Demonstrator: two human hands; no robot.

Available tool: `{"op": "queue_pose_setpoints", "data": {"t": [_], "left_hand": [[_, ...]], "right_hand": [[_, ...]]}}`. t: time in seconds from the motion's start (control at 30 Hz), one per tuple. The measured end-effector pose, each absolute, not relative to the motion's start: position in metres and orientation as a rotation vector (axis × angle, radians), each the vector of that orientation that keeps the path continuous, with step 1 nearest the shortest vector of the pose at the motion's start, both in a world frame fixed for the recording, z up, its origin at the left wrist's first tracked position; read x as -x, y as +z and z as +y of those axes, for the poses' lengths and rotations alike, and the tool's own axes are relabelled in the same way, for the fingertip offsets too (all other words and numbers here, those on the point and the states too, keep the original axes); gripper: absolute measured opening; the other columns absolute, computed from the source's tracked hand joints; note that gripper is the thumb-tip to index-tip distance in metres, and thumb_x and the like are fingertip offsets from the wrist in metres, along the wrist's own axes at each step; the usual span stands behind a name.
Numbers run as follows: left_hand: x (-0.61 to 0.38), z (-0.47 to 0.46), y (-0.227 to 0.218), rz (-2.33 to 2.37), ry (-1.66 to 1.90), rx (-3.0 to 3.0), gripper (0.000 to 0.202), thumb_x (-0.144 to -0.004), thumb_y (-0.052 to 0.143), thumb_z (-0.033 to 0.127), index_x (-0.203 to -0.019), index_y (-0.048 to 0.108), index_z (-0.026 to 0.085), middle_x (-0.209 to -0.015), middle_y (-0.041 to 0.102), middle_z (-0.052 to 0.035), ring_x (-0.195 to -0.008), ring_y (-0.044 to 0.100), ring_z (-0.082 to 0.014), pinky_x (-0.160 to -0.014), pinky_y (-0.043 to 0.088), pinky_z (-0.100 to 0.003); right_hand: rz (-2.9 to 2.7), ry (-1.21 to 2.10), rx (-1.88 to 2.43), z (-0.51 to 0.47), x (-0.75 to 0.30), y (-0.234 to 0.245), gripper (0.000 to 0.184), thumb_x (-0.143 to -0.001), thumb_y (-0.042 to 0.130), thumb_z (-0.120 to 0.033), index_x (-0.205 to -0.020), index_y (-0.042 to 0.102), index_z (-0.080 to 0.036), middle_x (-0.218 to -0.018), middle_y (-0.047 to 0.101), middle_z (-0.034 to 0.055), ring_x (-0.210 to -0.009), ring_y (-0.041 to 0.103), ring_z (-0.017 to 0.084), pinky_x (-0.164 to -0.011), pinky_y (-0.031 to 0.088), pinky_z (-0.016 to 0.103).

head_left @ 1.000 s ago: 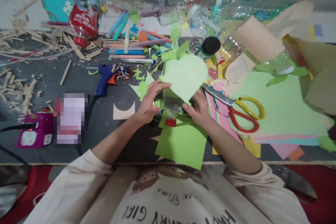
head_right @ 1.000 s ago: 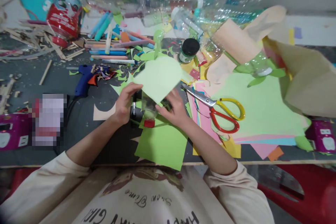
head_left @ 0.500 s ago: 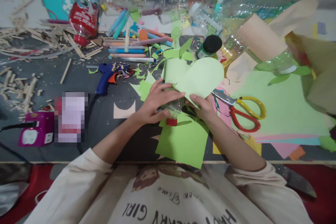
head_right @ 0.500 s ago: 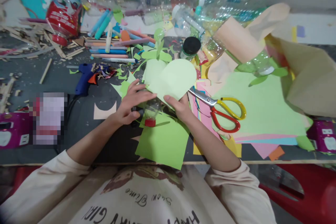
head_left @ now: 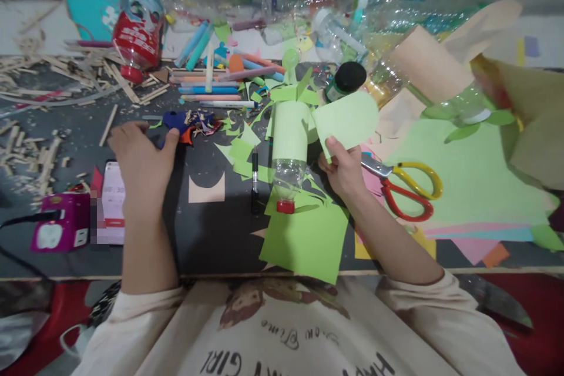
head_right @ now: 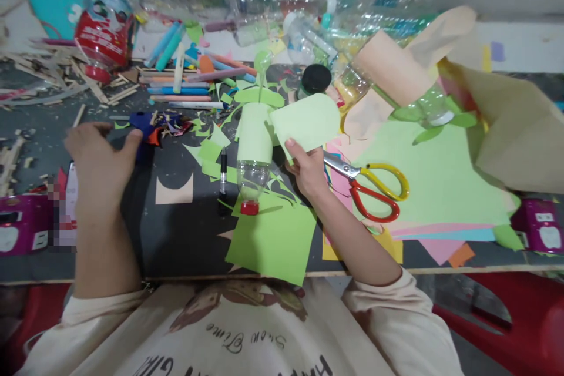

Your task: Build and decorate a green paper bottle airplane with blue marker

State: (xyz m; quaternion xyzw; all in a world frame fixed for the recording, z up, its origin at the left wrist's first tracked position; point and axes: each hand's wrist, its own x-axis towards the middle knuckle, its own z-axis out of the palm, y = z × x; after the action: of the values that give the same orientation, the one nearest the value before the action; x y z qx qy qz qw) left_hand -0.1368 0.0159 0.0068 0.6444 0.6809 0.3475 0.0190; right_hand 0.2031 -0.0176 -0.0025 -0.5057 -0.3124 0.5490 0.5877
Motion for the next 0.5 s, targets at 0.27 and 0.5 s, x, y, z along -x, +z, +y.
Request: {"op": "queue_pose_setpoints", "data": {"t": [0.27, 0.5], "left_hand": [[0.134, 0.035, -0.018, 2.366, 0.609, -1.736, 0.07, -0.062, 0.067, 0.082, -0.088, 0.056, 0.019, -0.096, 0.062, -0.0121, -0.112, 0.06, -0.0443, -0.085, 0.043, -0.061], [0.135, 0.035, -0.009, 2.094, 0.793, -1.685, 0.062, -0.065, 0.075, 0.069, -0.098, 0.052, 0.022, -0.083, 0.063, 0.0007, -0.087, 0.069, -0.0279, -0.064, 0.045, -0.042]], "right_hand": [[-0.746, 1.444, 1.067, -0.018, -0.207, -0.007, 0.06, -0.065, 0.067, -0.068, -0.05, 0.028, -0.025, -0.039, 0.024, -0.0097, -0.032, 0.019, 0.006, -0.034, 0.017, 0.024], [-0.648, 1.441, 1.197, -0.026, -0.198, 0.001, 0.051, -0.063, 0.075, -0.057, -0.054, 0.038, -0.024, -0.039, 0.029, -0.0107, -0.035, 0.025, 0.005, -0.036, 0.024, 0.023]]}}
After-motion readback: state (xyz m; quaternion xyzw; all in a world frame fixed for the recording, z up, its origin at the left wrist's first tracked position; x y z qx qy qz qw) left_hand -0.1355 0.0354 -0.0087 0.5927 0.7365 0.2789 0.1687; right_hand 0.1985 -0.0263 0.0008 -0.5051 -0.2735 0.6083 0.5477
